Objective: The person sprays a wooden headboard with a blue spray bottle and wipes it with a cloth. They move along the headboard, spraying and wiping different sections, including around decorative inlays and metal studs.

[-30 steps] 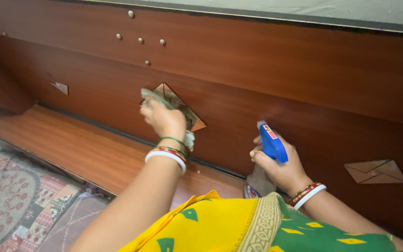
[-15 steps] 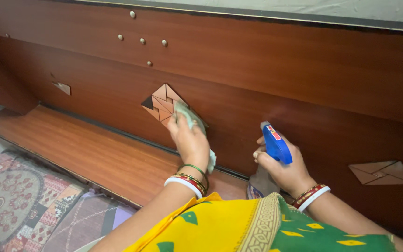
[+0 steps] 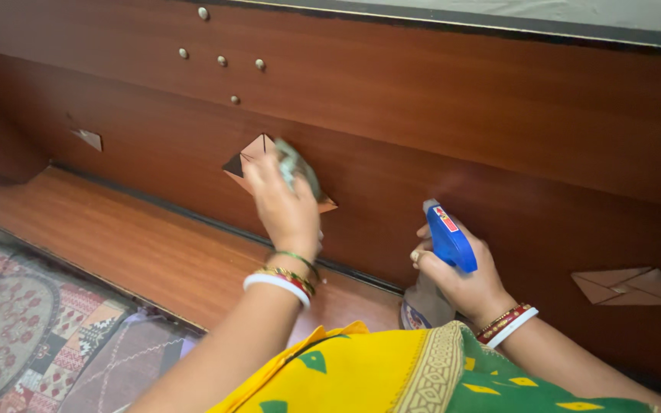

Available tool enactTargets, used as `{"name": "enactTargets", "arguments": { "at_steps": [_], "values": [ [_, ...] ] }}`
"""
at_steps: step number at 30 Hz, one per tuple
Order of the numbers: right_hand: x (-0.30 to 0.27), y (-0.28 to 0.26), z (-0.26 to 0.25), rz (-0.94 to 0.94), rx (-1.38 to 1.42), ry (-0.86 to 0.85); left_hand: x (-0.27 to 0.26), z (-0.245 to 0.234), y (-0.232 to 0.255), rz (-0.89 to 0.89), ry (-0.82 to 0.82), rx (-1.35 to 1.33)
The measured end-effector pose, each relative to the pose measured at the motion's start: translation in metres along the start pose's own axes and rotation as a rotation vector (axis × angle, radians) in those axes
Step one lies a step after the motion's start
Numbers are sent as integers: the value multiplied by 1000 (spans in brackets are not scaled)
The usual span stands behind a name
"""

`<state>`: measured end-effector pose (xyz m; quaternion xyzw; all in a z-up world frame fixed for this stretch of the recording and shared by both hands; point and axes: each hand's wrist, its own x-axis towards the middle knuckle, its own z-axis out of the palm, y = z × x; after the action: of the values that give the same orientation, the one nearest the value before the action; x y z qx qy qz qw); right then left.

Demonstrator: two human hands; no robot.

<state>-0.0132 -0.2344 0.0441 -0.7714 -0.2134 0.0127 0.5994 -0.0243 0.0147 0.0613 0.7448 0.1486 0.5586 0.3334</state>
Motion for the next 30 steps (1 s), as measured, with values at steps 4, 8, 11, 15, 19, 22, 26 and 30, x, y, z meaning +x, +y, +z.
{"name": "enactTargets", "arguments": {
  "at_steps": [4, 8, 11, 15, 19, 22, 26, 30],
  "values": [
    [1, 0, 2, -11, -30, 2, -32, -6, 3, -155, -216, -7],
    [-1, 0, 2, -13, -25, -4, -35, -3, -12, -127, -196, -8],
    [-2, 1, 2, -24, -12, -10, -31, 5, -39, -189, -86, -24],
    [-3, 3, 0, -43, 8, -11, 14, 21, -91, -468, 178, 105],
    [-3, -1, 1, -3, -2, 4, 32, 19, -114, -797, 136, 125],
    [-4, -5, -2, 7, -40, 5, 26, 20, -115, -952, 36, 70],
    [-3, -2, -1, -21, 15, 1, -18, 38, -98, -1092, -168, 94],
    [-2, 2, -2, -39, 5, -7, -46, 55, -66, -1247, -149, -366]
  ]
}}
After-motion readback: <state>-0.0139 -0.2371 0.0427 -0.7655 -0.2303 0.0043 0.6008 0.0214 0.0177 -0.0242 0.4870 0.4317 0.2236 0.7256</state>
